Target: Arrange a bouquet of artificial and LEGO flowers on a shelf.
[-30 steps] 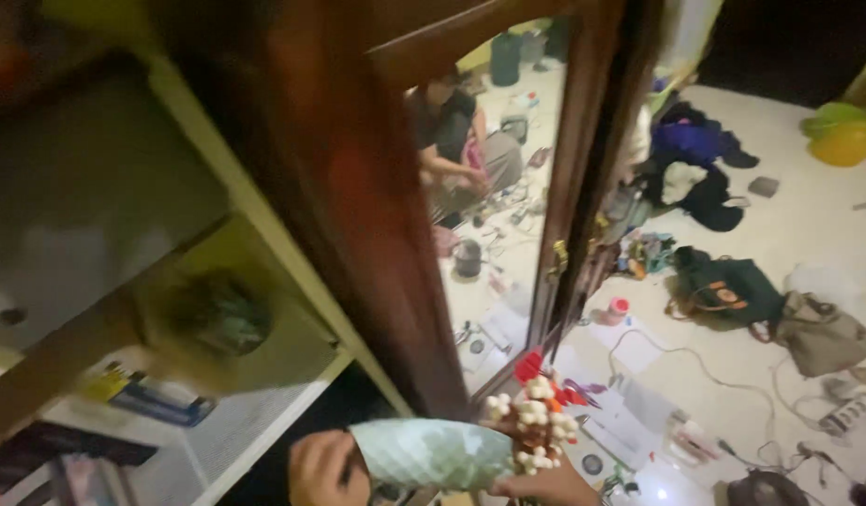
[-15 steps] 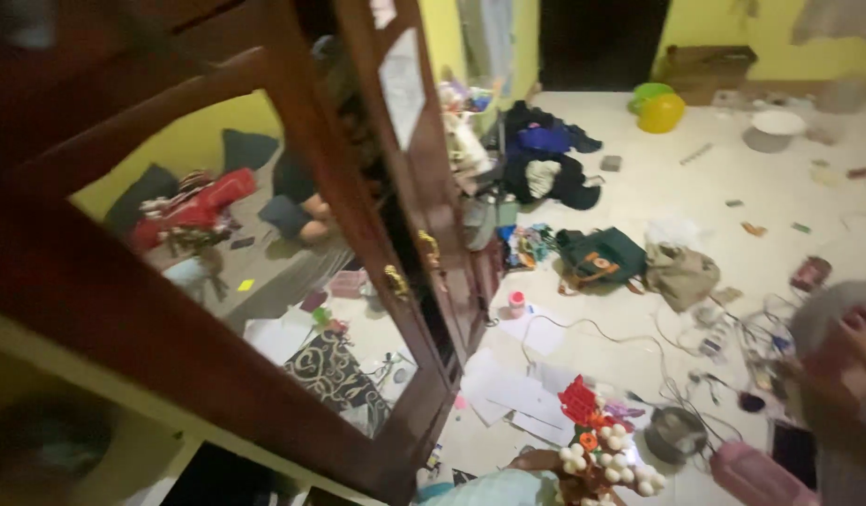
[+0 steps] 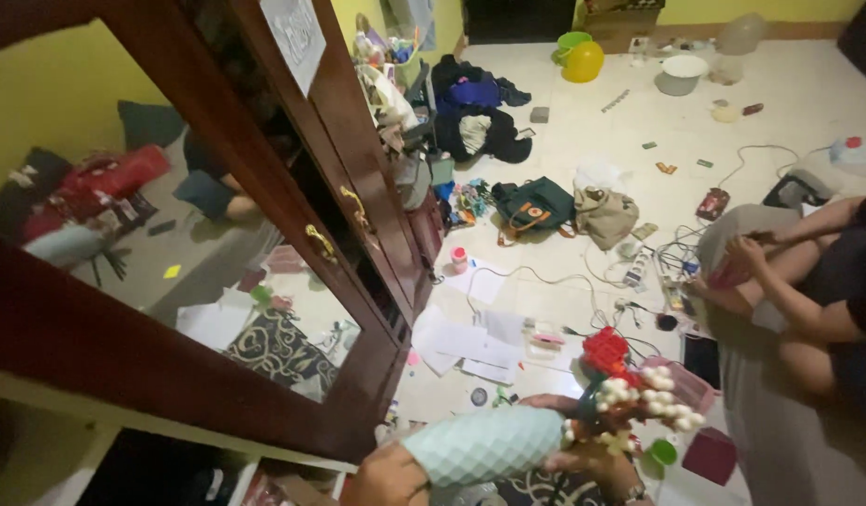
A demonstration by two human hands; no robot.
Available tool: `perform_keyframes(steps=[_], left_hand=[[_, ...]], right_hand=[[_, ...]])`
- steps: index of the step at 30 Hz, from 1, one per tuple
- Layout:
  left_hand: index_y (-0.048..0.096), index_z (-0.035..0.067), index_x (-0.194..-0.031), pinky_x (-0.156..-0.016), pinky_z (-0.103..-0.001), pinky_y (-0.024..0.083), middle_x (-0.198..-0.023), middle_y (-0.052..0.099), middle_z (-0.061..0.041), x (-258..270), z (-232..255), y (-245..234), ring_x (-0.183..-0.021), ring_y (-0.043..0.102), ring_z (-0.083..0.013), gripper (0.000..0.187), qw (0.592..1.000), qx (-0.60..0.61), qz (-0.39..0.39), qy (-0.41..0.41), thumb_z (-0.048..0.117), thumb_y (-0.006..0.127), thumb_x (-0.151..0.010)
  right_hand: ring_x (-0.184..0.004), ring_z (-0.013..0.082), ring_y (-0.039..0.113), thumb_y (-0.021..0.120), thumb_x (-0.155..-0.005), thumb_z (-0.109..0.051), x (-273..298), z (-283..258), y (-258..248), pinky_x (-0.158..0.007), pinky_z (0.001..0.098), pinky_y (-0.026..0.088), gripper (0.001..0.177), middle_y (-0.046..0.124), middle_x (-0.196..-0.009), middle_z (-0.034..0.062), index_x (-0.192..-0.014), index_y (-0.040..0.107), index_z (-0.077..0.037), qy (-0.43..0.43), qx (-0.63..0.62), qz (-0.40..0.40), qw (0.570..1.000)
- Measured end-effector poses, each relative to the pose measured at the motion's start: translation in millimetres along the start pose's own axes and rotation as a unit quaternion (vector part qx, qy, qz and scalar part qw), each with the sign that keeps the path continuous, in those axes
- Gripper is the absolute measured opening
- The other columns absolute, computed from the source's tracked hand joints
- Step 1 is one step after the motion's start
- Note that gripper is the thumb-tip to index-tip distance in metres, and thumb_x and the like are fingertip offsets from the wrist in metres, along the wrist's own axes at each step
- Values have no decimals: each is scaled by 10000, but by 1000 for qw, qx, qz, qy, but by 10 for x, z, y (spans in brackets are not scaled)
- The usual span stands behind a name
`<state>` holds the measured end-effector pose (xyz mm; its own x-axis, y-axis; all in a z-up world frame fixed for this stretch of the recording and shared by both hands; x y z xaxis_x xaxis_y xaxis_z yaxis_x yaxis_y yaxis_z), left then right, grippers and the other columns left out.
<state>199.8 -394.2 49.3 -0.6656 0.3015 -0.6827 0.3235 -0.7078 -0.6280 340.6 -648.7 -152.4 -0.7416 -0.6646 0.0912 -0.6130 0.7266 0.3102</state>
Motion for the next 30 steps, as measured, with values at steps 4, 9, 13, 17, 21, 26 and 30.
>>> perform_keyframes(steps=[4, 9, 13, 17, 21, 26, 30], left_hand=[[682, 39, -745, -639, -430, 544, -757, 638, -162, 222, -539, 291, -687, 664, -347, 122, 999, 30, -5, 12, 89, 647, -639], [746, 36, -807, -809, -440, 588, -785, 696, -120, 74, -398, 297, -716, 744, -284, 113, 998, 38, -53, -11, 45, 763, -695], [751, 26, -904, -996, -490, 595, -889, 735, -99, -85, -267, 173, -799, 778, -253, 186, 999, 20, 27, -2, 16, 722, -720], [756, 27, -900, -993, -557, 561, -892, 736, -107, -121, -198, 46, -795, 768, -263, 188, 998, -2, 59, -5, 34, 738, -713], [749, 64, -948, -1030, -534, 530, -987, 754, -78, 253, -423, 190, -916, 773, -213, 147, 998, -38, 55, 3, 60, 786, -806], [675, 59, -1078, -1007, -417, 538, -1122, 719, -89, -151, -382, -185, -1097, 724, -237, 425, 975, 53, 92, -194, 119, 886, -714], [562, 74, -1235, -988, -367, 542, -1165, 711, -106, -308, -451, -148, -1129, 700, -260, 645, 895, 241, 67, -369, 44, 804, -638]], right_hand=[[-1279, 312, 616, 959, -601, -235, 92, 73, -225, -1075, 451, 533, 861, 622, -1381, 173, -1334, 557, -29, -86, 45, 11, 995], [-1119, 307, 667, 944, -608, -270, 286, 866, -930, -974, 422, 541, 757, 685, -1209, 214, -1226, 622, 24, -106, 133, 80, 982], [-1095, 330, 746, 910, -638, -362, 346, 1366, -1353, -967, 441, 588, 738, 756, -1205, 224, -1232, 705, 24, 100, 183, 140, 968], [-1118, 306, 661, 919, -571, -311, 120, 361, -638, -959, 474, 542, 841, 706, -1234, 194, -1282, 625, 28, -45, 67, 116, 990], [-1200, 305, 653, 914, -598, -394, 4, -24, -407, -1030, 474, 533, 886, 692, -1282, 203, -1303, 611, 50, -185, 75, 46, 979], [-1174, 327, 662, 916, -541, -451, -67, 96, -340, -1014, 491, 524, 952, 693, -1267, 224, -1283, 613, 62, -140, -17, 75, 987], [-1136, 311, 694, 887, -573, -454, -254, 351, -280, -984, 478, 559, 896, 730, -1234, 200, -1267, 632, 53, -127, -2, 73, 989]])
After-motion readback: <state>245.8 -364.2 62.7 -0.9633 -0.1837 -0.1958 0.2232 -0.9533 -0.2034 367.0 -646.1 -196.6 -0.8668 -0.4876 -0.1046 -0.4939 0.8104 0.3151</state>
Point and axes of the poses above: each hand's wrist, its own x-axis away from the middle knuckle, its own y-axis out of the palm, z = x × y, the point moved 4 cm from there along -x, towards the middle knuckle
